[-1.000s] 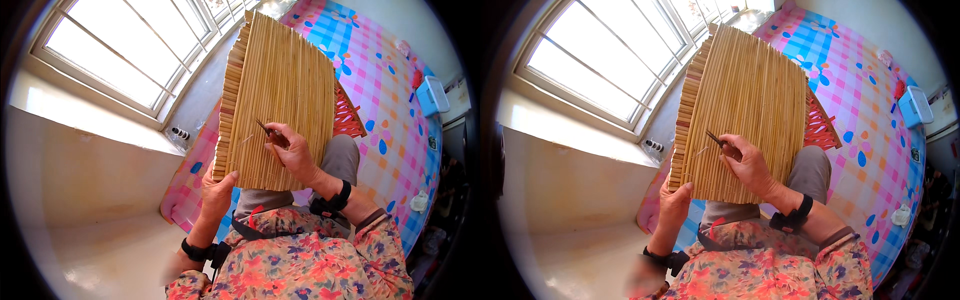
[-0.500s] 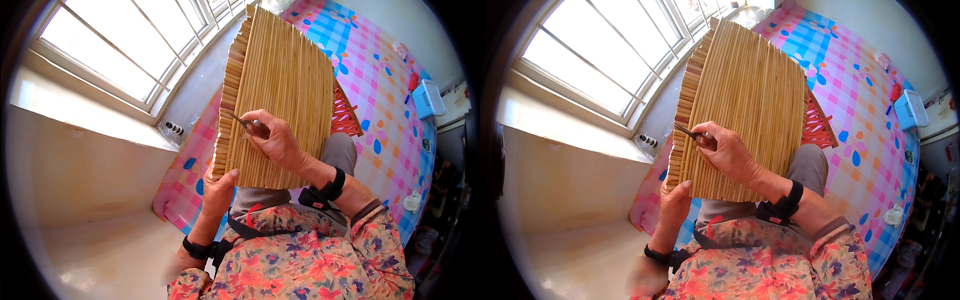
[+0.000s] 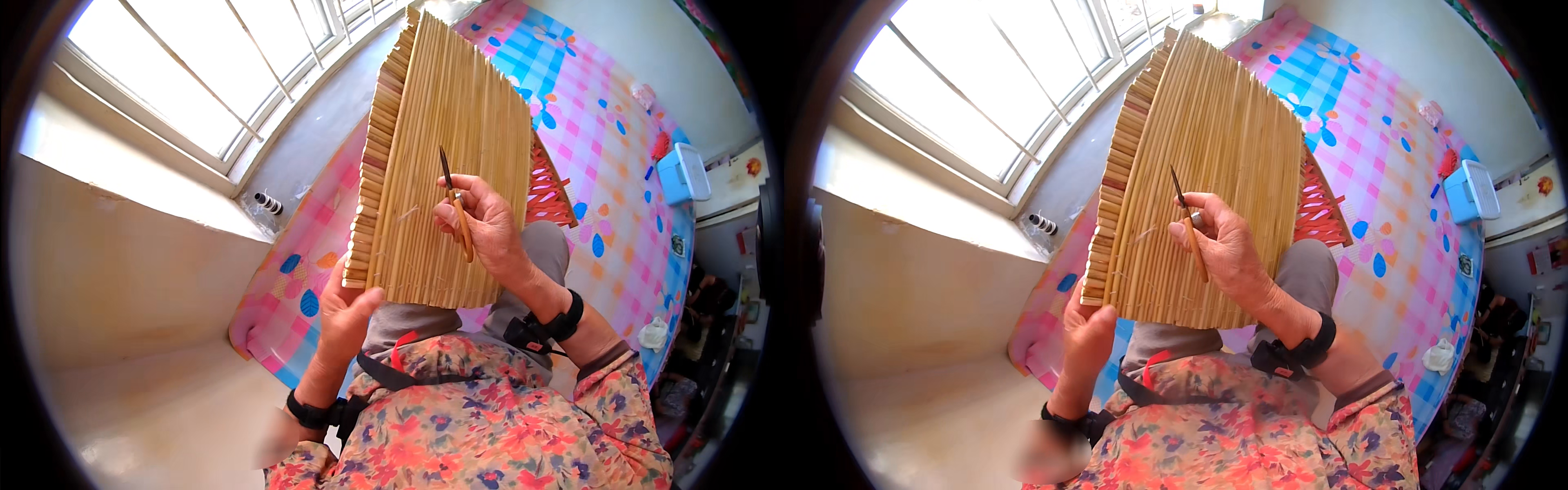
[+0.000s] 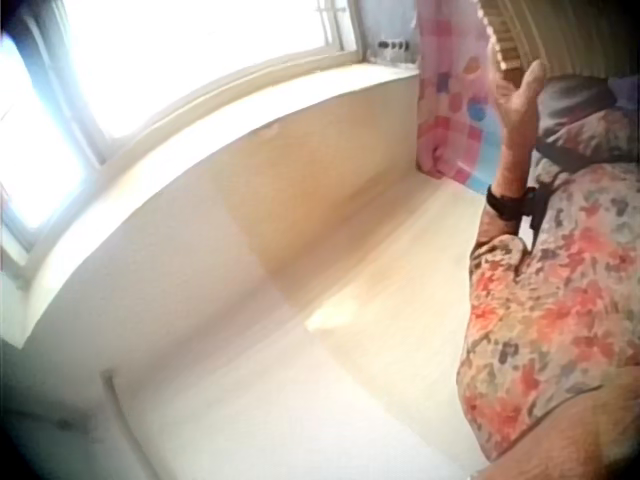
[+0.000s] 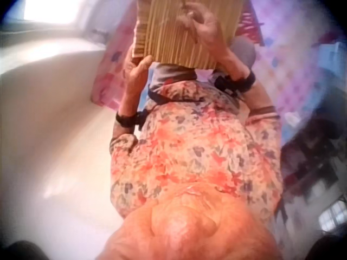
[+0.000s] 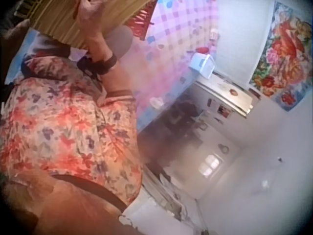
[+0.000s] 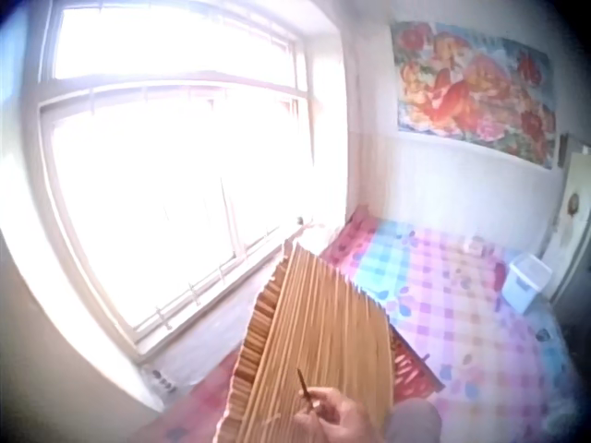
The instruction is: The person is assembling a bamboo mat by threading a string through bamboo sticks. They use scissors to trim the excess string and their hands to align the sticks and pull the thread through.
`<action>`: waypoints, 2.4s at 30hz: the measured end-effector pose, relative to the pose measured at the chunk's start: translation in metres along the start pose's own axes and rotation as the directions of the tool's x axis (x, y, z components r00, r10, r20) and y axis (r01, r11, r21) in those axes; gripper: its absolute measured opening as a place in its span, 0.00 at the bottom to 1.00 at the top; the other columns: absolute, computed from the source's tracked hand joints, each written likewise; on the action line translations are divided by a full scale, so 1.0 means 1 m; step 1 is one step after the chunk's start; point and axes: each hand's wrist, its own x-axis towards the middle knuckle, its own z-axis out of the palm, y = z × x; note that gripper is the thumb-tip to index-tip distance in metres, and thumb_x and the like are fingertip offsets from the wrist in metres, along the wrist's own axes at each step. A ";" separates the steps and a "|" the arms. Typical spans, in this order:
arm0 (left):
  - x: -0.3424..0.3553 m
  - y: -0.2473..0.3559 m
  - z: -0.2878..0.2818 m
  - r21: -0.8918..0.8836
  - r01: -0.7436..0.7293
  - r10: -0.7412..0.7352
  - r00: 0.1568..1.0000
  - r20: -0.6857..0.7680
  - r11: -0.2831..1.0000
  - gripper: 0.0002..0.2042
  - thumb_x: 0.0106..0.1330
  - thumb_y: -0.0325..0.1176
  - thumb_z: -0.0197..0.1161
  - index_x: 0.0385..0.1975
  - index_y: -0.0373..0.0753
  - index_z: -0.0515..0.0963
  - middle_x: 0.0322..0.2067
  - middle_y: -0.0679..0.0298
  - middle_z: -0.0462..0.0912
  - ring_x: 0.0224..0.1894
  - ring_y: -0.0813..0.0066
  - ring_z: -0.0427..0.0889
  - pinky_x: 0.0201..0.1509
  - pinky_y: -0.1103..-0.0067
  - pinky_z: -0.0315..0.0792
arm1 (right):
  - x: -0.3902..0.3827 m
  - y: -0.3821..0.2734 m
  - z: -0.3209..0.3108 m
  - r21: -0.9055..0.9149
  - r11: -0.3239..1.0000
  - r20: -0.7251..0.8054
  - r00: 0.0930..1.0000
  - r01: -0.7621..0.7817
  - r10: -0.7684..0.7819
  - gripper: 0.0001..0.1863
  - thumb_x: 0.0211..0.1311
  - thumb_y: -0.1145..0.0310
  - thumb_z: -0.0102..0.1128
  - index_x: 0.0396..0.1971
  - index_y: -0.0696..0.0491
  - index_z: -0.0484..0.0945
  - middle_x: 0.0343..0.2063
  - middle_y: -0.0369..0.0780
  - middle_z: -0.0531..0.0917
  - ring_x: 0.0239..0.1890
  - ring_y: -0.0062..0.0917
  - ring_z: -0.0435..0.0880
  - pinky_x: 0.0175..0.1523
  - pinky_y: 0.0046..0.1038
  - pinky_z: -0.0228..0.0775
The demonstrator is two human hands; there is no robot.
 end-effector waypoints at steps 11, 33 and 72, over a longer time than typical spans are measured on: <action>-0.001 -0.019 0.054 0.372 -0.141 0.156 0.988 -0.011 0.918 0.20 0.65 0.23 0.58 0.56 0.29 0.66 0.46 0.62 0.78 0.47 0.78 0.76 0.52 0.79 0.71 | -0.024 -0.037 -0.020 0.002 1.000 -0.199 0.980 -0.013 0.013 0.19 0.68 0.65 0.55 0.53 0.58 0.66 0.35 0.38 0.79 0.40 0.22 0.81 0.43 0.25 0.76; -0.013 -0.056 0.111 0.141 -0.924 0.093 0.185 0.978 0.356 0.20 0.53 0.24 0.63 0.49 0.32 0.75 0.43 0.55 0.70 0.56 0.55 0.72 0.62 0.61 0.68 | -0.201 0.002 -0.126 0.342 0.818 -0.622 0.764 0.463 -0.173 0.32 0.58 0.47 0.62 0.56 0.54 0.70 0.50 0.38 0.79 0.51 0.30 0.77 0.58 0.35 0.72; -0.030 -0.080 0.153 0.855 -0.517 -0.390 0.781 0.487 0.034 0.05 0.57 0.28 0.61 0.28 0.33 0.74 0.32 0.53 0.73 0.41 0.52 0.74 0.45 0.66 0.70 | -0.233 0.076 -0.127 0.721 0.622 -0.572 0.769 0.305 0.287 0.21 0.70 0.51 0.49 0.56 0.46 0.69 0.50 0.31 0.77 0.53 0.23 0.75 0.55 0.33 0.71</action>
